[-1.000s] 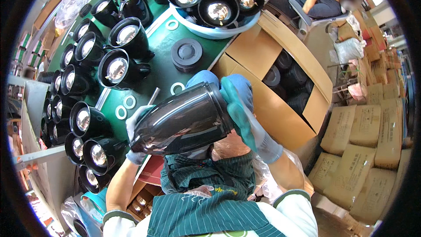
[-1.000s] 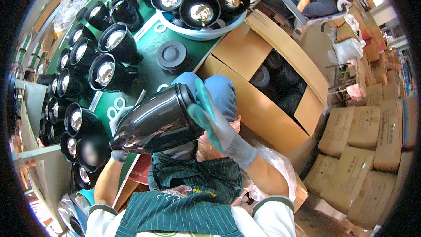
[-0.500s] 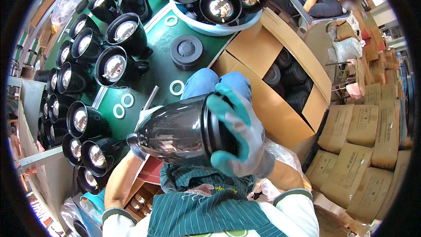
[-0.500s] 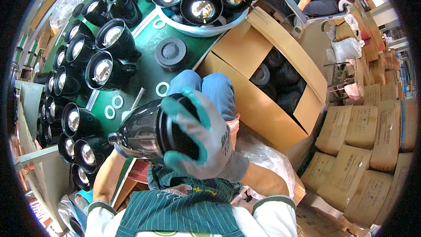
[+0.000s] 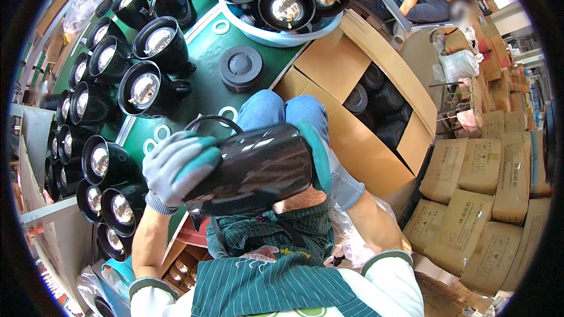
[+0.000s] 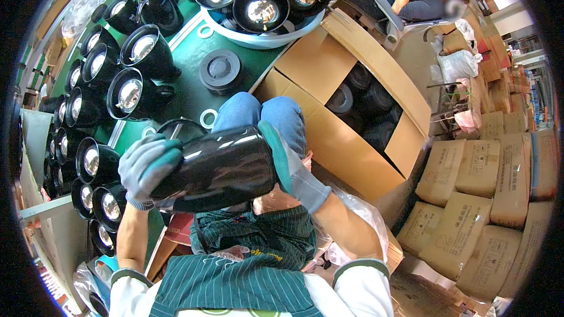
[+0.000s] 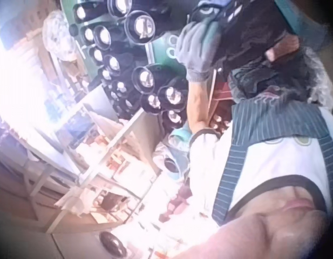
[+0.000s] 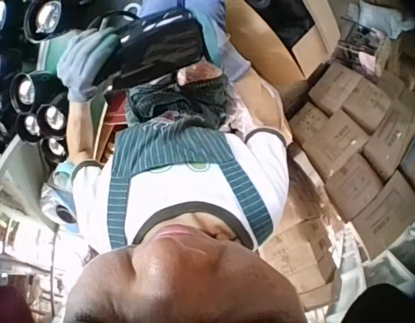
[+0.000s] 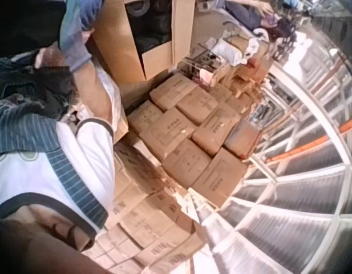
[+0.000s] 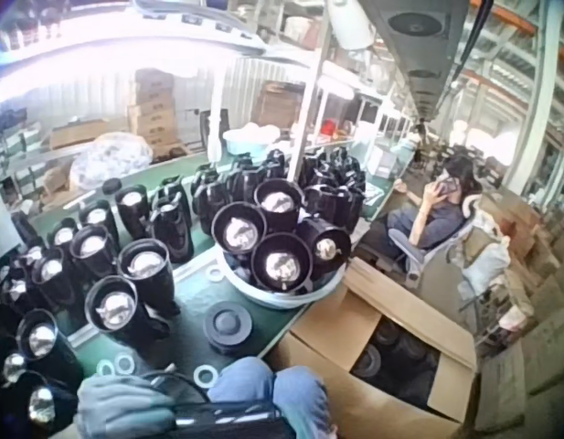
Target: The person assembles black kettles by inserting a metal rod into the base and securing it with a black cap. They handle each kettle one at a time, then place the finished units into a cardboard box.
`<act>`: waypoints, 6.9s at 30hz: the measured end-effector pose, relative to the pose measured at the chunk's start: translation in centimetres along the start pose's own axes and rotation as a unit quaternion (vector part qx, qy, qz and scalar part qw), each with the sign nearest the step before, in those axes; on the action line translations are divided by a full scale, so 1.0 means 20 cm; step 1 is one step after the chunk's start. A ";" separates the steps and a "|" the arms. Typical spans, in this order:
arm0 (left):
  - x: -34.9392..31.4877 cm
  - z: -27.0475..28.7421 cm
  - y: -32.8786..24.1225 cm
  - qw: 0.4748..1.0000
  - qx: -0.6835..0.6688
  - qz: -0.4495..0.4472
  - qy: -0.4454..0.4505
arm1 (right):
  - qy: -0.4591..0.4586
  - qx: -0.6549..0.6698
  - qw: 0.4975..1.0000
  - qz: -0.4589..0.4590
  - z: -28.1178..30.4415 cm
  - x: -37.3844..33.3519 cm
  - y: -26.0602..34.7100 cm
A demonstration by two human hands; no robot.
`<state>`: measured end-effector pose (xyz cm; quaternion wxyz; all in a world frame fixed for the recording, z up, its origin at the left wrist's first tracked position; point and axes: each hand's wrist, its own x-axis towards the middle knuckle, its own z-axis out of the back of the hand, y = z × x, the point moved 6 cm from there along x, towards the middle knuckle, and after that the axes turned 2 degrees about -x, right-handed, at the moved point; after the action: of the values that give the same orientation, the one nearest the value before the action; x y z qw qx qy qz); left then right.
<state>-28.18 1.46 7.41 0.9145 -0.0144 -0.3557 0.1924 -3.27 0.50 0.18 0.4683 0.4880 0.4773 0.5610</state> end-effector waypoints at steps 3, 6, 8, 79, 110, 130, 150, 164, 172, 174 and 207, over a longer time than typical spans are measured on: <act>-0.11 -0.08 0.14 0.947 -0.163 0.274 0.030 | 0.065 -0.025 0.997 0.042 0.02 -0.07 0.06; -0.49 -0.33 0.27 0.729 -0.446 0.516 -0.062 | 0.115 -0.100 0.978 0.144 -0.04 -0.14 0.23; -0.49 -0.39 0.26 0.735 -0.459 0.495 -0.066 | 0.114 -0.120 0.973 0.163 -0.04 -0.15 0.24; 0.25 -0.51 -0.10 0.850 -0.194 0.210 0.442 | -0.094 0.412 0.906 -0.025 0.10 -0.28 -0.33; 0.50 -1.10 -0.01 0.825 -0.487 0.156 0.240 | 0.255 -0.067 0.934 0.242 -0.03 -0.37 0.24; 0.40 -0.63 -0.04 0.923 -0.141 0.225 0.278 | 0.210 -0.102 0.954 0.188 -0.27 -0.36 0.23; 0.19 -0.62 -0.46 0.721 0.205 0.406 0.522 | 0.161 0.511 0.815 -0.222 -0.27 0.05 -0.59; 0.12 -0.56 -0.24 0.949 0.020 -0.056 0.311 | -0.001 0.458 0.883 0.105 0.03 -0.36 -0.22; 0.03 -0.50 -0.04 0.923 -0.185 0.229 0.247 | 0.237 0.380 0.882 0.148 -0.01 -0.23 -0.19; 0.09 -0.52 -0.01 0.929 -0.236 0.196 0.208 | 0.271 0.280 0.898 0.206 -0.02 -0.26 -0.13; -0.71 -0.49 0.34 0.790 -0.131 0.594 0.079 | 0.092 -0.299 0.946 -0.087 -0.11 -0.63 -0.08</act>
<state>-33.67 3.73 -10.14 0.6347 -0.3573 -0.2252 0.6471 -4.28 -11.99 -2.73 0.5939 0.2279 0.3691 0.6776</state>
